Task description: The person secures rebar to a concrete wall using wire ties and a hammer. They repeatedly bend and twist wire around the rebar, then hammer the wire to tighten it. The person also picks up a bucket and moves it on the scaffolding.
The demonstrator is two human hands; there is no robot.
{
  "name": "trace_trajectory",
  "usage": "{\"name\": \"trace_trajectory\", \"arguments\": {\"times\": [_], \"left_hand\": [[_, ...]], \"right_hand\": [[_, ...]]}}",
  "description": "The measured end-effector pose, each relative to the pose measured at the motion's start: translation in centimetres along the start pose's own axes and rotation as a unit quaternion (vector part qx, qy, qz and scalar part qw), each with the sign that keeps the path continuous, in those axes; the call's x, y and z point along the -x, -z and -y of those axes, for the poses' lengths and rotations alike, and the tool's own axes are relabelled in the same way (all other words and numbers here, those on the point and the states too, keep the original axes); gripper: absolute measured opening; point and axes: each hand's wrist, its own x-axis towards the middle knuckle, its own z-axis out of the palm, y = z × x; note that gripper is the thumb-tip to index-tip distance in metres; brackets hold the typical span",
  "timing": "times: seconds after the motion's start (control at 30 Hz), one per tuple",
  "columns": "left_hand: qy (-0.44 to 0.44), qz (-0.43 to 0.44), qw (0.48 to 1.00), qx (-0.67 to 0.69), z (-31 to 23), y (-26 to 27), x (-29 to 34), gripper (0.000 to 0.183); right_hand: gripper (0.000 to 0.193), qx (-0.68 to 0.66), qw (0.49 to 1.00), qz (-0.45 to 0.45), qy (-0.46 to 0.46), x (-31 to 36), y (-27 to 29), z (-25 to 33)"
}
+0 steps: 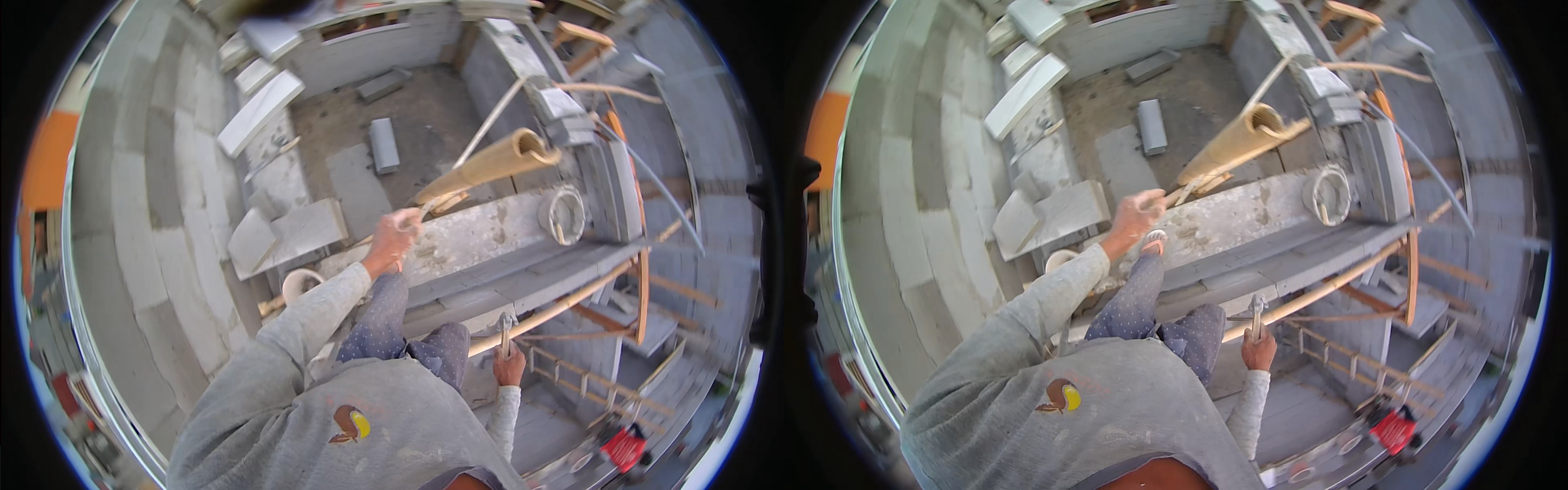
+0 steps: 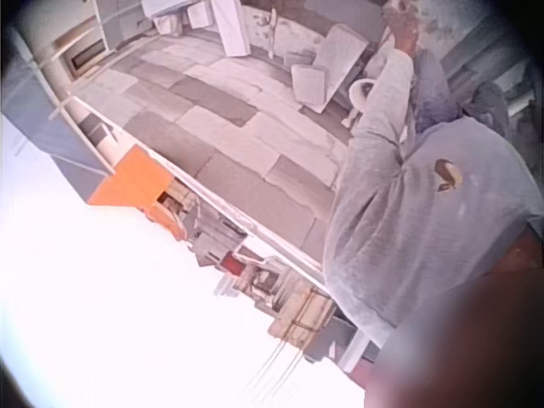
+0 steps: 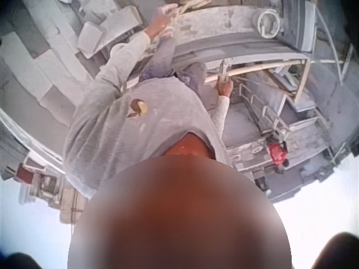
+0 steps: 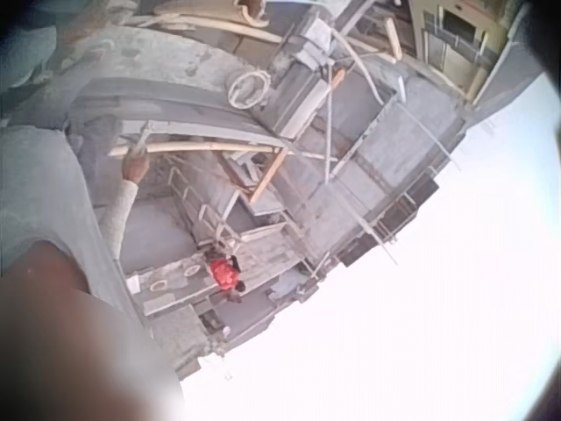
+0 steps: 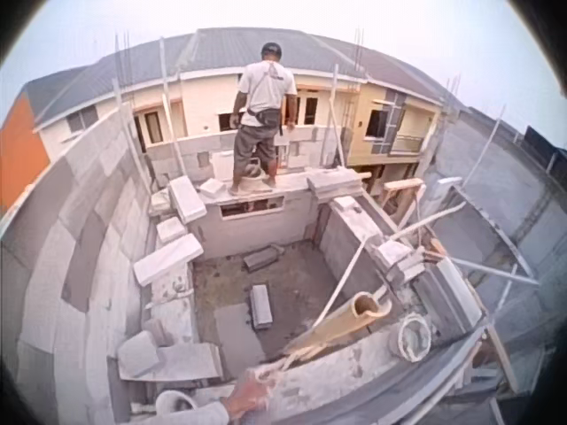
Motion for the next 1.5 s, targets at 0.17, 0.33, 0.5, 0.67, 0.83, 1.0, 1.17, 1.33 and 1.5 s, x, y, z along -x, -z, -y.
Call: {"name": "trace_trajectory", "arguments": {"times": [0.17, 0.33, 0.5, 0.67, 0.83, 1.0, 1.17, 1.33, 1.5], "left_hand": [[0.102, 0.111, 0.973, -0.173, 5.9, -0.5, 4.6, 0.050], [0.189, 0.193, 0.926, -0.265, 11.0, -0.8, 10.1, 0.048], [0.284, 0.200, 0.922, -0.172, 12.5, -1.6, 13.8, 0.063], [0.344, -0.021, 0.933, -0.101, 11.0, -7.8, 16.3, 0.061], [0.441, -0.236, 0.866, -0.012, 7.0, -14.2, 17.8, 0.046], [0.491, -0.327, 0.807, -0.027, 5.5, -17.6, 18.9, 0.023], [0.482, -0.337, 0.806, 0.073, 6.2, -19.2, 22.4, 0.018], [0.440, -0.315, 0.815, 0.210, 7.1, -19.1, 26.8, 0.022], [0.453, -0.354, 0.782, 0.243, 7.6, -20.6, 26.3, 0.026]], "right_hand": [[0.036, 0.012, 0.994, -0.002, 0.107, -2.5, 3.6, 7.2], [0.046, -0.022, 0.964, 0.096, 0.249, -8.1, 5.1, 13.6], [0.050, 0.086, 0.886, 0.226, 0.394, -16.9, 1.1, 20.1], [0.049, 0.208, 0.791, 0.340, 0.464, -24.5, -7.2, 23.7], [0.046, 0.389, 0.720, 0.349, 0.456, -30.0, -13.8, 23.6], [0.022, 0.539, 0.435, 0.312, 0.650, -32.9, -16.8, 24.2], [0.022, 0.604, 0.230, 0.350, 0.678, -33.0, -20.4, 27.7], [0.016, 0.631, 0.162, 0.267, 0.710, -30.8, -26.2, 29.8], [0.031, 0.656, 0.333, 0.309, 0.603, -25.9, -32.3, 33.2]]}}
